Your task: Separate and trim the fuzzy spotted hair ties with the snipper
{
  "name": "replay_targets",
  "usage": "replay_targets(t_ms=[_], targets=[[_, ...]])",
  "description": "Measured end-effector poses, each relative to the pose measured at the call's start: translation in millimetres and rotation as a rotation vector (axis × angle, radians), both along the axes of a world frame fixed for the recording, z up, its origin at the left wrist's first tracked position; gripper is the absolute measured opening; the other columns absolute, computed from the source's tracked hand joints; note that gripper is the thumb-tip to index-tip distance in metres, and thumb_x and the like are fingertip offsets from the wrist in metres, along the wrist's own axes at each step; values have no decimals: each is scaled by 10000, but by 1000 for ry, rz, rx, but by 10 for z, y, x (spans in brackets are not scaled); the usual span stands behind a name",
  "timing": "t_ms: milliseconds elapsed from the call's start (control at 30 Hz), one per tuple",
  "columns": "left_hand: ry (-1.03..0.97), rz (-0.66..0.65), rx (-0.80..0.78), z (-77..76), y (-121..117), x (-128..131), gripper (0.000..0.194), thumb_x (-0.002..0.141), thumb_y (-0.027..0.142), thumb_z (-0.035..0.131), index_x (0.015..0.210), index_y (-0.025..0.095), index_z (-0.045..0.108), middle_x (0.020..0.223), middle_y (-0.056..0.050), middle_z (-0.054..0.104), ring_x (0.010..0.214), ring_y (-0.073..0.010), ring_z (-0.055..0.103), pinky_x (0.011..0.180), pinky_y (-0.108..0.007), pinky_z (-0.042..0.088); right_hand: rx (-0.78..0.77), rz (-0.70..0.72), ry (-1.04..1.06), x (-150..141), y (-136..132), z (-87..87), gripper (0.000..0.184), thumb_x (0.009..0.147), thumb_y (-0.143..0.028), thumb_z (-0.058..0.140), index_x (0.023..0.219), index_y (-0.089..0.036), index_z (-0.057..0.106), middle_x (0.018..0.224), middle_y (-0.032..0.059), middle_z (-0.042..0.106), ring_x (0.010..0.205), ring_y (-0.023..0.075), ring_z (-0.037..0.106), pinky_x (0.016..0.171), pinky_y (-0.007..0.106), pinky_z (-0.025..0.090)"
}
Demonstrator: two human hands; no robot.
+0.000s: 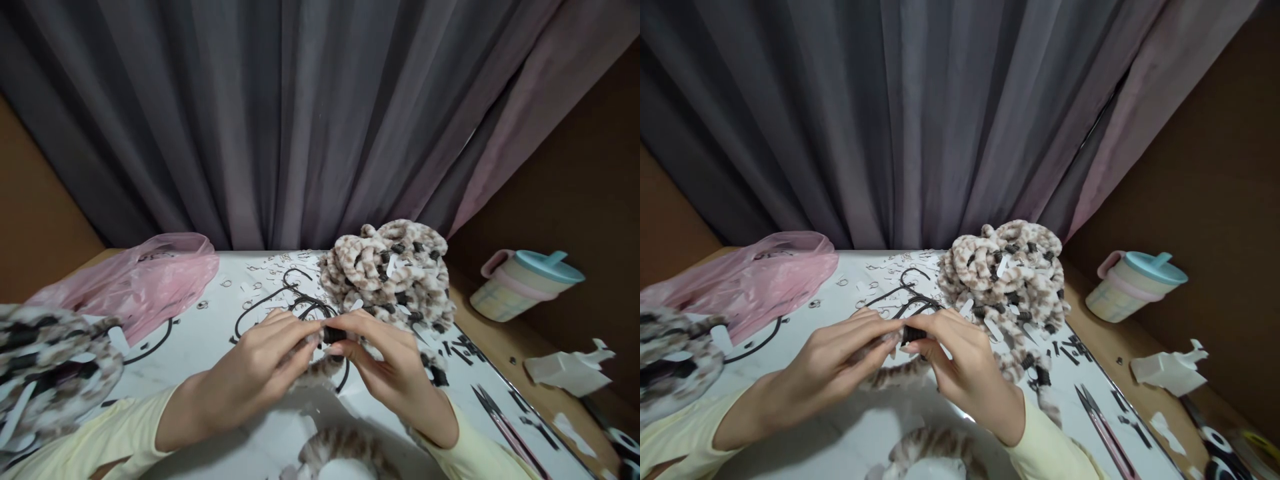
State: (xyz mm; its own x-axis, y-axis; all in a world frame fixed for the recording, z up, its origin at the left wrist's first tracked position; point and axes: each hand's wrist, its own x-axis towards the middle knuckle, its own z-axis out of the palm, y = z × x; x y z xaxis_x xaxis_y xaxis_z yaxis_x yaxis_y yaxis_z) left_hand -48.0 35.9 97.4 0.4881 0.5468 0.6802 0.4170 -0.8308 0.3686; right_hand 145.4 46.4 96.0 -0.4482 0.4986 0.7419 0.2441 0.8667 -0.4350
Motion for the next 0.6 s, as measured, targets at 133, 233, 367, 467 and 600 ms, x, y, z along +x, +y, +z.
replay_targets(t_ms=[133,233,367,467,600], targets=[[-25,-2,-67,-12,-17,13,200,892,88,467,1073,119,547,855,-40,635,782,-113,579,719,-204,457,44,-12,-24,-15,-25,-35,304,836,12,489,1086,-157,516,835,75,614,735,167,548,649,299,455],[-63,41,-155,-40,-34,36,161,895,102,473,1027,137,557,865,-30,644,777,-99,598,717,-178,455,145,-94,-99,-63,-39,-71,278,850,-3,442,1085,-141,502,815,92,589,737,190,523,634,334,443],[-41,63,-211,-72,-49,52,168,907,118,461,1042,165,549,882,-9,648,790,-88,606,736,-162,454,272,-210,-165,-126,-33,-124,219,874,-36,383,1043,-123,491,793,111,568,739,210,506,607,348,432],[44,22,-192,-73,-47,43,187,924,121,419,1064,167,533,951,-24,649,880,-109,603,806,-188,448,243,-226,-144,-154,-37,-151,210,871,-29,348,999,-130,479,751,91,542,697,199,495,585,333,424],[103,24,-235,-48,-20,19,193,929,145,400,1074,174,523,949,-21,652,838,-114,610,767,-198,455,165,-202,-118,-152,-34,-138,209,876,-27,345,991,-147,471,726,62,523,662,182,478,570,310,419]])
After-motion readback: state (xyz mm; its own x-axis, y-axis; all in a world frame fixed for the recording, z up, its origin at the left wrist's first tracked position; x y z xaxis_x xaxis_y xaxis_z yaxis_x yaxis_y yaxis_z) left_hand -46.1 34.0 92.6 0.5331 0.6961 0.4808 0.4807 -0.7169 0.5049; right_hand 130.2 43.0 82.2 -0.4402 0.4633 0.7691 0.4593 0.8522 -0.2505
